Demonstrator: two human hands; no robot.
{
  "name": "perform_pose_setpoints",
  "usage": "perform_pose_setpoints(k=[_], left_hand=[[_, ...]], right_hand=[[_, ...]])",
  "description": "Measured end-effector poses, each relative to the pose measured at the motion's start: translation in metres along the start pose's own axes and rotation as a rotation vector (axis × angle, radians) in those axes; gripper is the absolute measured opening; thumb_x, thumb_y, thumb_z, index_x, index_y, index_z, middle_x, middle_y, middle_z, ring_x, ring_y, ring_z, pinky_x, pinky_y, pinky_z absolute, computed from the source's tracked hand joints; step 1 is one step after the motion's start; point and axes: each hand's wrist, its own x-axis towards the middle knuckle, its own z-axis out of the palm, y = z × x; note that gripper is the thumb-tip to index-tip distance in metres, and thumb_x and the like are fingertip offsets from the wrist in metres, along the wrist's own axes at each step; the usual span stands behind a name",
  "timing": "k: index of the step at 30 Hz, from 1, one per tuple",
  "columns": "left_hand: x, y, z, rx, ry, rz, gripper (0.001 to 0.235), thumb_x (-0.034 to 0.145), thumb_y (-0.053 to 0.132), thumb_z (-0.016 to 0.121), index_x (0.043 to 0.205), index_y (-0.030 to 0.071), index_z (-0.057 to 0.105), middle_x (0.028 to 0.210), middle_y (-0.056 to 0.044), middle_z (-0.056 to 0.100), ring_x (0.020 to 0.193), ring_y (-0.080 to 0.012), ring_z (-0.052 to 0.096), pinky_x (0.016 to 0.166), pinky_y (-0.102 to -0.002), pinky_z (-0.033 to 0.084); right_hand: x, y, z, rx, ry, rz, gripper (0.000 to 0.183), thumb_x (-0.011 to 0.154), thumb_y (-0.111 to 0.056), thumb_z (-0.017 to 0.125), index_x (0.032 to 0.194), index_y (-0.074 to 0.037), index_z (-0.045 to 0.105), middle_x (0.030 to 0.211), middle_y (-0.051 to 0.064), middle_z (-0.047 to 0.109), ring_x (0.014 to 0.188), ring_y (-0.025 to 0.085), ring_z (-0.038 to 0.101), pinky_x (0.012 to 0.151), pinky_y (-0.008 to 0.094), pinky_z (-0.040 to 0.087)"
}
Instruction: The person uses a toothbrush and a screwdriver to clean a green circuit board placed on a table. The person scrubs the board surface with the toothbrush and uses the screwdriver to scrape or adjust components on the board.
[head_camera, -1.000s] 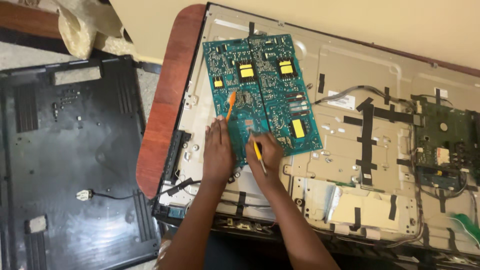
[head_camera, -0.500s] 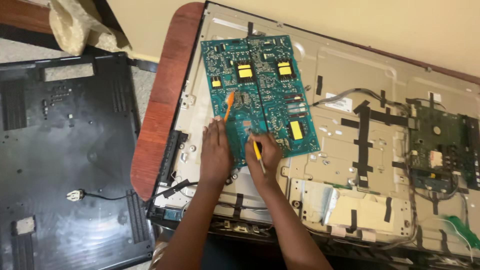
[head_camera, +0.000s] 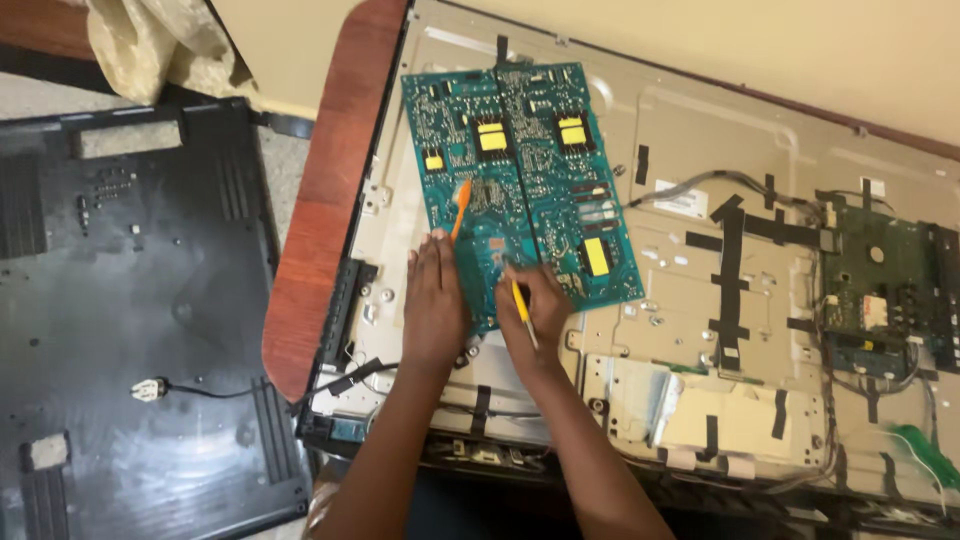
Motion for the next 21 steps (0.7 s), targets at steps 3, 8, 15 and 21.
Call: perform_pose_setpoints(k=[3, 8, 15, 21], left_hand=[[0.007, -0.001, 0.001, 0.026, 0.016, 0.023, 0.068, 0.084, -0.006, 0.051, 0.149, -0.016, 0.034, 0.145, -0.036, 0.048, 0.140, -0.0467, 0.045, 0.123, -0.054, 0.029], [0.003, 0.000, -0.003, 0.002, 0.026, 0.035, 0.062, 0.088, -0.006, 0.053, 0.147, -0.013, 0.040, 0.142, -0.035, 0.051, 0.135, -0.0483, 0.049, 0.117, -0.052, 0.036], [-0.014, 0.037, -0.026, 0.192, -0.136, -0.111, 0.066, 0.085, 0.002, 0.060, 0.149, -0.006, 0.045, 0.115, -0.021, 0.057, 0.075, -0.0318, 0.069, 0.060, -0.039, 0.058], [-0.034, 0.041, -0.012, 0.479, -0.146, -0.029, 0.053, 0.091, 0.014, 0.063, 0.140, -0.004, 0.052, 0.097, -0.012, 0.061, 0.064, -0.0233, 0.069, 0.047, -0.033, 0.056]], right_hand=[[0.007, 0.000, 0.003, 0.018, 0.015, -0.046, 0.012, 0.084, 0.001, 0.074, 0.090, -0.004, 0.065, 0.083, 0.012, 0.067, 0.068, 0.022, 0.067, 0.061, 0.031, 0.052], [-0.001, 0.008, 0.003, 0.097, -0.036, 0.005, 0.013, 0.084, 0.003, 0.073, 0.094, -0.002, 0.067, 0.087, 0.012, 0.069, 0.073, 0.018, 0.069, 0.065, 0.029, 0.053], [0.019, 0.039, -0.027, 0.236, -0.092, 0.016, 0.012, 0.084, 0.001, 0.076, 0.092, -0.002, 0.068, 0.085, 0.012, 0.069, 0.071, 0.019, 0.067, 0.064, 0.029, 0.053], [0.016, 0.035, -0.022, 0.183, 0.000, -0.073, 0.014, 0.083, 0.002, 0.075, 0.094, -0.002, 0.068, 0.084, 0.012, 0.066, 0.071, 0.022, 0.066, 0.065, 0.032, 0.051]])
